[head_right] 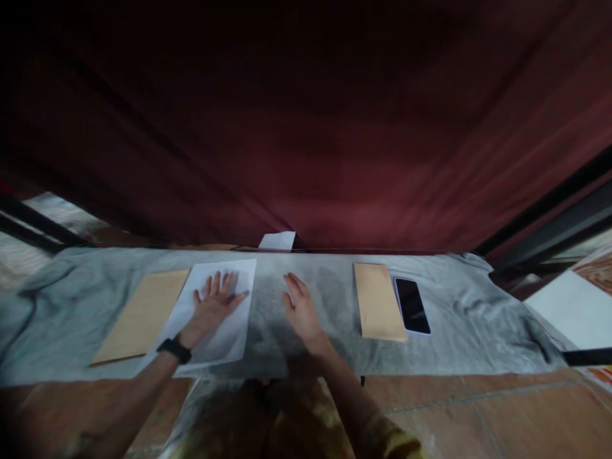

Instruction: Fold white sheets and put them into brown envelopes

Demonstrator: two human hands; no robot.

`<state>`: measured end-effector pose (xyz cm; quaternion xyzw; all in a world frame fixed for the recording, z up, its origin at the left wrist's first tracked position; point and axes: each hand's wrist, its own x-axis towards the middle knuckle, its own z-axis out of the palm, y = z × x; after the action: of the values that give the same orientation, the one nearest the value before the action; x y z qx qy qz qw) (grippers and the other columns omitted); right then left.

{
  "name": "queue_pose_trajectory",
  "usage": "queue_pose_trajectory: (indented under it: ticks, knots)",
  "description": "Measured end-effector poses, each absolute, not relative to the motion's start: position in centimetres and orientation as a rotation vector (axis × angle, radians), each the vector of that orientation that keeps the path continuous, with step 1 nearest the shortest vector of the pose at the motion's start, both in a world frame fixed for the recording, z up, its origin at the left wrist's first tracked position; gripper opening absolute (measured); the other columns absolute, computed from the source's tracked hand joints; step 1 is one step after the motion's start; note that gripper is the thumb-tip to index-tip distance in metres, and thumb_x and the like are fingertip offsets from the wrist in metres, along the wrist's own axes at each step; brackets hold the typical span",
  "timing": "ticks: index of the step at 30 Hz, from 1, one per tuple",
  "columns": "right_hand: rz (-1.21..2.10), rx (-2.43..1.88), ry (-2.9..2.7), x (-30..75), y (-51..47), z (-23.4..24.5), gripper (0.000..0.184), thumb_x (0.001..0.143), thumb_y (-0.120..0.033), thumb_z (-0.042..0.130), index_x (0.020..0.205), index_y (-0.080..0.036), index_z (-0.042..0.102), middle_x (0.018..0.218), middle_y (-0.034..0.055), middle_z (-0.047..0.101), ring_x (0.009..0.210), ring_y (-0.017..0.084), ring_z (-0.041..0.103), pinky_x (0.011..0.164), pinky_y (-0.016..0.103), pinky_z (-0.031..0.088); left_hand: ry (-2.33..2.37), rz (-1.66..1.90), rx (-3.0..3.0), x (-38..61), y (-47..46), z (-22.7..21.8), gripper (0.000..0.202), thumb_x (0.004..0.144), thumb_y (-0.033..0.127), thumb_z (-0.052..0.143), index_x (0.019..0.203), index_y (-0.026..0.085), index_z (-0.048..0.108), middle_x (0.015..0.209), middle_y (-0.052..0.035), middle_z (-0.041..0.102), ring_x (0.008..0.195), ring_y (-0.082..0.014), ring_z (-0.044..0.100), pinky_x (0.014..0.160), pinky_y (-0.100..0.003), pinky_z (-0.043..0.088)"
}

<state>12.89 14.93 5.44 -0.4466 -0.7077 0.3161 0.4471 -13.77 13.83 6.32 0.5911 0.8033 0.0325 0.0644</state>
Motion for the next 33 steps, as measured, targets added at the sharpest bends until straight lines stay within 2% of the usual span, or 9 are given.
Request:
queue_pose_trajectory:
  ticks: [3, 6, 11, 13, 17, 19, 23, 27, 33]
  knots:
    - [0.777, -1.097, -1.884, 8.1, 17.7, 4.0, 0.045, 0.095, -0.021, 0.052, 0.139, -0.025, 0.061, 0.147, 0.0083, 0.058, 0.137, 0.023, 0.053, 0.118, 0.045, 0.042, 2.353, 0.147, 2.031, -14.3, 11.4, 2.2, 0.065, 0.101, 0.054, 0.038, 0.157, 0.021, 0.038, 0.166, -0.0185, 0.027, 0.154, -0.0379, 0.024, 0.118, -0.066, 0.023]
    - [0.741, -1.117, -1.926, 6.0, 19.0, 2.7, 0.042, 0.094, -0.018, 0.051, 0.134, -0.023, 0.065, 0.143, 0.0082, 0.061, 0.134, 0.022, 0.055, 0.118, 0.043, 0.042, 2.332, 0.237, 2.131, -14.8, 9.7, 1.8, 0.062, 0.102, 0.051, 0.037, 0.155, 0.019, 0.042, 0.165, -0.0186, 0.031, 0.153, -0.0373, 0.027, 0.119, -0.064, 0.023]
    - [0.699, -1.155, -1.924, 5.3, 19.9, 1.9, 0.041, 0.093, -0.015, 0.047, 0.127, -0.022, 0.069, 0.133, 0.0101, 0.067, 0.127, 0.023, 0.059, 0.114, 0.045, 0.047, 2.336, 0.410, 2.155, -17.4, 6.8, 2.5, 0.067, 0.098, 0.056, 0.046, 0.158, 0.030, 0.035, 0.166, -0.0120, 0.032, 0.155, -0.0353, 0.023, 0.122, -0.065, 0.011]
    - [0.708, -1.158, -1.940, 5.1, 19.4, 1.8, 0.042, 0.093, -0.013, 0.047, 0.127, -0.025, 0.069, 0.131, 0.0084, 0.068, 0.125, 0.022, 0.061, 0.113, 0.045, 0.048, 2.322, 0.446, 2.171, -18.7, 4.6, 1.9, 0.070, 0.095, 0.057, 0.050, 0.158, 0.029, 0.037, 0.165, -0.0134, 0.034, 0.154, -0.0356, 0.025, 0.123, -0.064, 0.009]
    - [0.794, -1.162, -1.975, 3.5, 17.1, 1.4, 0.042, 0.093, -0.012, 0.048, 0.127, -0.026, 0.068, 0.128, 0.0069, 0.069, 0.121, 0.021, 0.063, 0.111, 0.040, 0.049, 2.339, 0.454, 2.188, -20.0, 0.5, 0.9, 0.077, 0.088, 0.064, 0.059, 0.151, 0.022, 0.047, 0.162, -0.0198, 0.037, 0.151, -0.0386, 0.030, 0.122, -0.062, 0.017]
    - [0.847, -1.230, -1.960, 2.6, 15.8, 0.9, 0.040, 0.093, -0.014, 0.051, 0.127, -0.025, 0.068, 0.126, 0.0075, 0.070, 0.119, 0.021, 0.064, 0.109, 0.039, 0.050, 2.353, 0.397, 2.178, -19.9, -0.9, 1.0, 0.083, 0.082, 0.065, 0.067, 0.150, 0.021, 0.049, 0.162, -0.0205, 0.037, 0.150, -0.0404, 0.032, 0.121, -0.064, 0.016]
    - [0.959, -1.353, -1.850, 1.4, 14.2, -0.2, 0.040, 0.090, -0.017, 0.053, 0.127, -0.025, 0.068, 0.125, 0.0080, 0.070, 0.114, 0.022, 0.067, 0.103, 0.038, 0.054, 2.311, 0.243, 2.161, -19.9, -2.5, 1.8, 0.089, 0.073, 0.046, 0.078, 0.153, 0.025, 0.045, 0.165, -0.0175, 0.031, 0.151, -0.0408, 0.030, 0.121, -0.065, 0.015]
    - [1.050, -1.304, -1.780, 1.6, 13.7, -0.8, 0.041, 0.088, -0.018, 0.054, 0.124, -0.028, 0.070, 0.120, 0.0062, 0.073, 0.104, 0.023, 0.071, 0.091, 0.038, 0.060, 2.200, 0.120, 2.170, -20.8, -3.3, 2.1, 0.094, 0.067, 0.029, 0.078, 0.154, 0.035, 0.043, 0.165, -0.0109, 0.032, 0.151, -0.0374, 0.033, 0.120, -0.063, 0.022]
    - [1.096, -1.226, -1.723, 1.9, 12.9, -0.1, 0.042, 0.086, -0.019, 0.051, 0.119, -0.030, 0.074, 0.102, 0.0011, 0.078, 0.086, 0.019, 0.073, 0.084, 0.033, 0.061, 2.159, 0.167, 2.182, -21.6, -3.1, 1.4, 0.083, 0.069, 0.027, 0.079, 0.147, 0.038, 0.052, 0.160, -0.0063, 0.044, 0.147, -0.0324, 0.042, 0.118, -0.054, 0.033]
